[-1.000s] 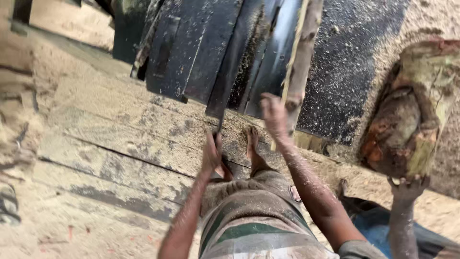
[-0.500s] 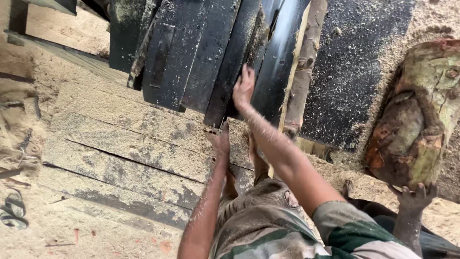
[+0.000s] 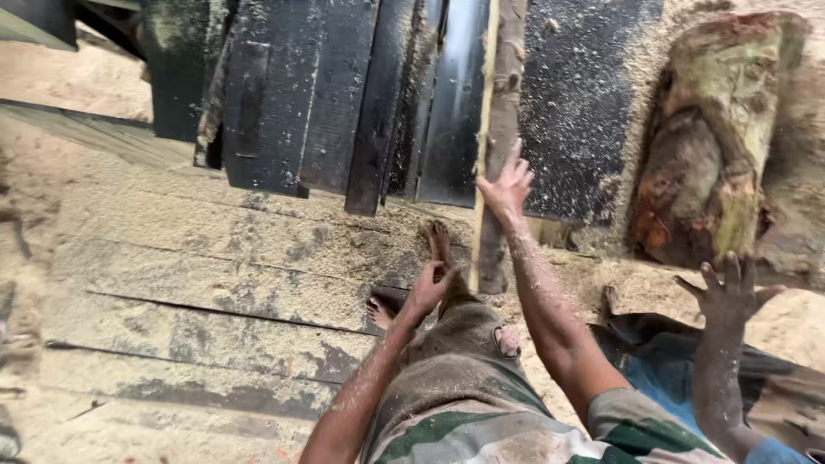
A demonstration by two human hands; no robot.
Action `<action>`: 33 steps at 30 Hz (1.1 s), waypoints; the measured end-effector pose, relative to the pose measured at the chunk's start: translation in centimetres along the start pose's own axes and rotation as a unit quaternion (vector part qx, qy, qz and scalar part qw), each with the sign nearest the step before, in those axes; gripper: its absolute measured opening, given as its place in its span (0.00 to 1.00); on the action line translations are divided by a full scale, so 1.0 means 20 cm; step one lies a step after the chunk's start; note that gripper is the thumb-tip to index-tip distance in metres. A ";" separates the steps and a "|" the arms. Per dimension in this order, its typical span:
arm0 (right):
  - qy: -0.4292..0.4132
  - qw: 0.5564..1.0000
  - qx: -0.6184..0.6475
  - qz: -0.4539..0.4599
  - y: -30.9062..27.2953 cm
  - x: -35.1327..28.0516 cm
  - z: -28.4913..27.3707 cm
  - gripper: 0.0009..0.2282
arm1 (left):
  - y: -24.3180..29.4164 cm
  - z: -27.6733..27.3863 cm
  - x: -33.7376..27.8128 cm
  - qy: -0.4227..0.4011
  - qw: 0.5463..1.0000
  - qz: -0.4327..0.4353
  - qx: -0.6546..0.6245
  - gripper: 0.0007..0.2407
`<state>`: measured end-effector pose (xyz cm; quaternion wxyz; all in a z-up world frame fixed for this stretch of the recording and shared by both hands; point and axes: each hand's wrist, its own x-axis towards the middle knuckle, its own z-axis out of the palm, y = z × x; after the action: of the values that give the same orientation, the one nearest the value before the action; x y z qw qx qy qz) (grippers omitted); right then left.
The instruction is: The person operates a large stationary circular saw to cut wood logs into planks, guiding the timber through the blade by hand and clearing sawdust and debris.
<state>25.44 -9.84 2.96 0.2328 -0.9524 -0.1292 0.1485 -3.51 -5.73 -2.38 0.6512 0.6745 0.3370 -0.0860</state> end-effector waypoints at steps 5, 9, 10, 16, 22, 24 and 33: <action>0.082 0.996 0.015 -0.025 -0.15 -0.34 0.31 0.55 | -0.04 -0.05 -0.10 -0.044 0.989 -0.102 -0.096 0.32; 0.087 0.996 0.004 -0.028 -0.33 -0.74 0.55 0.52 | -0.29 -0.24 -0.40 0.022 0.991 -0.048 -0.123 0.28; 0.064 0.998 0.023 -0.010 -0.37 -0.81 0.58 0.52 | -0.35 -0.28 -0.47 0.027 0.992 -0.070 -0.097 0.28; 0.106 0.990 0.003 -0.089 -0.62 -0.73 0.67 0.49 | -0.41 -0.44 -0.36 0.071 0.983 -0.145 -0.092 0.30; 0.132 0.989 0.012 -0.063 -0.85 -0.20 0.56 0.47 | -0.09 -0.56 0.14 0.098 0.987 -0.112 -0.067 0.32; 0.127 0.990 0.028 -0.053 -0.87 -0.02 0.56 0.48 | 0.02 -0.59 0.24 0.078 0.981 -0.140 -0.111 0.33; 0.076 0.994 0.076 -0.021 -0.85 0.20 0.54 0.49 | 0.26 -0.39 0.13 0.350 0.887 0.104 0.281 0.49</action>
<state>22.40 10.41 1.10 0.3167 -0.9375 -0.1195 0.0804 -1.15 2.87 1.61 0.2791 0.8468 0.4330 0.1327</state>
